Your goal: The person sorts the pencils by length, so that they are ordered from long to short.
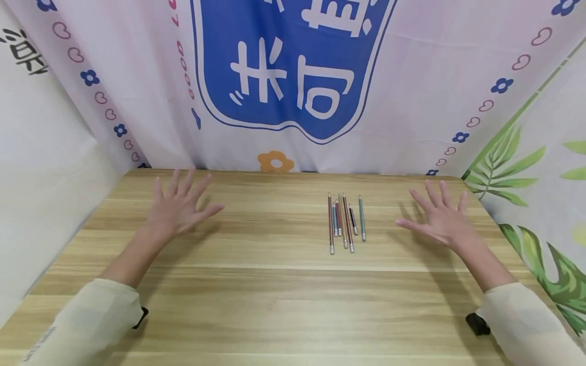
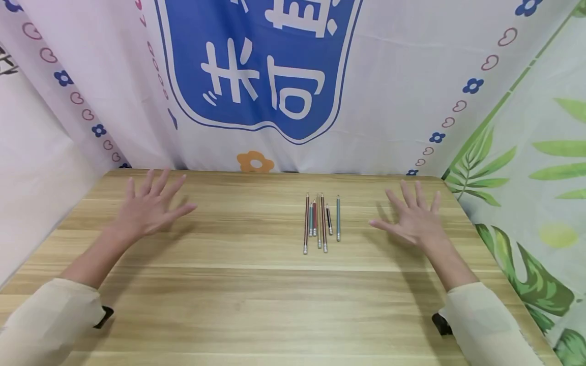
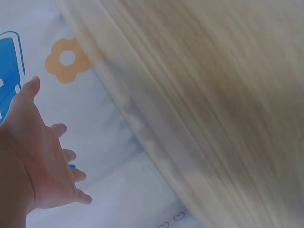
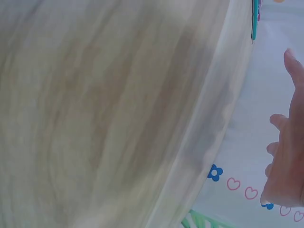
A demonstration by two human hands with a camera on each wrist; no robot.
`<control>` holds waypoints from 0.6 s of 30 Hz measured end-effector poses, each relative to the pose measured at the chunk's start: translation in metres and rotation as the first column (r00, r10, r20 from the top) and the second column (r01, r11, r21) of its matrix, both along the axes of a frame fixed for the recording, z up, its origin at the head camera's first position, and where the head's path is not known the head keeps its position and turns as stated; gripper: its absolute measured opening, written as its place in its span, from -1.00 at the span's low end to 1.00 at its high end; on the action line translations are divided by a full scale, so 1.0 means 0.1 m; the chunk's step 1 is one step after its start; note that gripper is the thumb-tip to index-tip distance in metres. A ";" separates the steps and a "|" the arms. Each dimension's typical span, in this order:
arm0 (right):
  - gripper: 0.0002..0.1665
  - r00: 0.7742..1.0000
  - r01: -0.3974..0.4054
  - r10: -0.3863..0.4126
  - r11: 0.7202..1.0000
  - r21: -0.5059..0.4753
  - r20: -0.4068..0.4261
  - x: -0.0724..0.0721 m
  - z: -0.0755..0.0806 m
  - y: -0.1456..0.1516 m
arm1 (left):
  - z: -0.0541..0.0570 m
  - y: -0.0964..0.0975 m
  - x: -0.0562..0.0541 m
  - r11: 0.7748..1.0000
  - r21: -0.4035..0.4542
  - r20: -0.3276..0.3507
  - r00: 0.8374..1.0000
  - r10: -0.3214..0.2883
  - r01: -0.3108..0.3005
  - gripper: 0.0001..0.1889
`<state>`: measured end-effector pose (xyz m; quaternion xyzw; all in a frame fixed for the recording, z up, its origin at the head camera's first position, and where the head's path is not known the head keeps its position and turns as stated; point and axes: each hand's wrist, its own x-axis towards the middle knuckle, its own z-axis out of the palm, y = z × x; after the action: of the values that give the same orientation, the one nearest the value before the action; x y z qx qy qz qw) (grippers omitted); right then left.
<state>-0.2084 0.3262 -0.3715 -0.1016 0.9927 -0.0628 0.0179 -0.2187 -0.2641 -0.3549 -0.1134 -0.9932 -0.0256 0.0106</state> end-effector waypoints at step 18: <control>0.16 0.999 -0.045 0.045 0.998 -0.033 0.008 0.04 -0.02 -0.19 | -0.05 0.35 0.00 1.000 0.020 0.039 0.999 -0.019 0.018 -0.04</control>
<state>-0.2043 0.3072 -0.3738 -0.1242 0.9889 -0.0790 0.0218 -0.2188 -0.2295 -0.3598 -0.1219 -0.9918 -0.0375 -0.0078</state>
